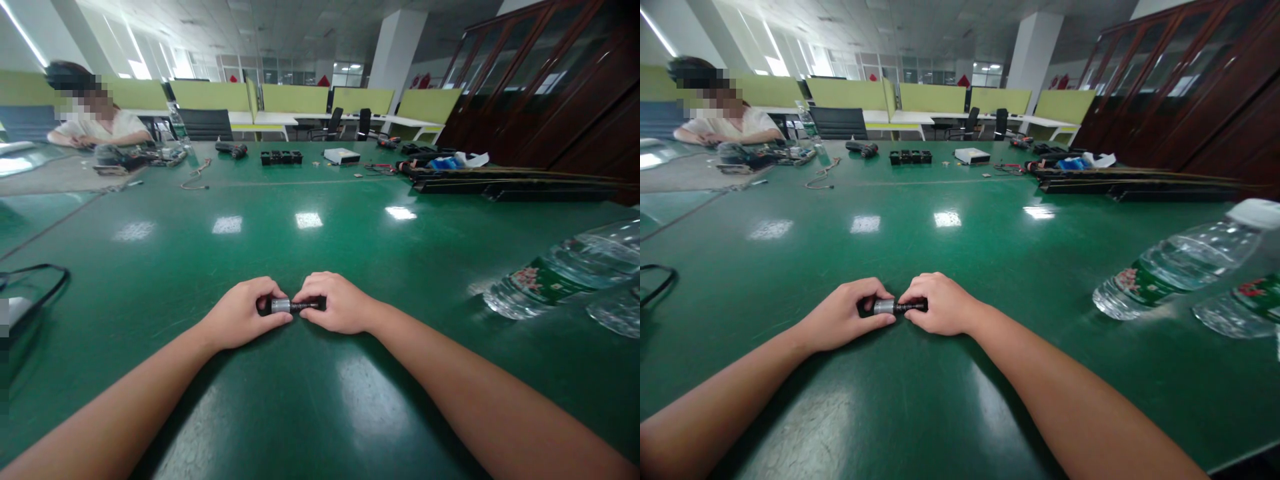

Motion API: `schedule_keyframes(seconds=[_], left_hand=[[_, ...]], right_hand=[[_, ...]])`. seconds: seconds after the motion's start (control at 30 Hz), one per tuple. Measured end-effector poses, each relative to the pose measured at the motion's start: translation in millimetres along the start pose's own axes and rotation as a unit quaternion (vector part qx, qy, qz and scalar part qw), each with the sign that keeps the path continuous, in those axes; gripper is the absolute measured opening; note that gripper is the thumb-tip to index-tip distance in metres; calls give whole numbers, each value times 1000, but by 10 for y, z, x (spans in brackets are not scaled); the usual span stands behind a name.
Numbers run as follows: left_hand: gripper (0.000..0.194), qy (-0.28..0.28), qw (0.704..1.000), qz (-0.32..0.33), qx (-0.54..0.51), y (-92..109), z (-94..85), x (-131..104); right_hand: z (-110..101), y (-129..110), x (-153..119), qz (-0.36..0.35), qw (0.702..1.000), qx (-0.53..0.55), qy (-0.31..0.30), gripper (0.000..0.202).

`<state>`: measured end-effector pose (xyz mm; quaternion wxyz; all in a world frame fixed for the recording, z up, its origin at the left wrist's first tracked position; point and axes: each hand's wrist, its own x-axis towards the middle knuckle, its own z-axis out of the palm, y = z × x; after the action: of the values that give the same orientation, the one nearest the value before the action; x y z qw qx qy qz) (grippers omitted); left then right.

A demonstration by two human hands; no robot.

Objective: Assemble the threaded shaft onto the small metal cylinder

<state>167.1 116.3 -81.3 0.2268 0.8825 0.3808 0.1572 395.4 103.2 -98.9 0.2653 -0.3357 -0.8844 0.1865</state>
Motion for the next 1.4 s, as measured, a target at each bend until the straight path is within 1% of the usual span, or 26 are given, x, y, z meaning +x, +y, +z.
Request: schedule_keyframes(seconds=[0.87,1.1,1.4], left_hand=[[26,5,1000,9,-3,-26,9,-11],[26,0,1000,6,-1,-20,7,-13],[27,-3,1000,1,0,-16,3,-6]], right_hand=[[-48,-38,8,27,1000,12,-8,19],[-38,-38,4,44,999,12,-3,10],[-44,-31,11,48,999,10,3,7]])
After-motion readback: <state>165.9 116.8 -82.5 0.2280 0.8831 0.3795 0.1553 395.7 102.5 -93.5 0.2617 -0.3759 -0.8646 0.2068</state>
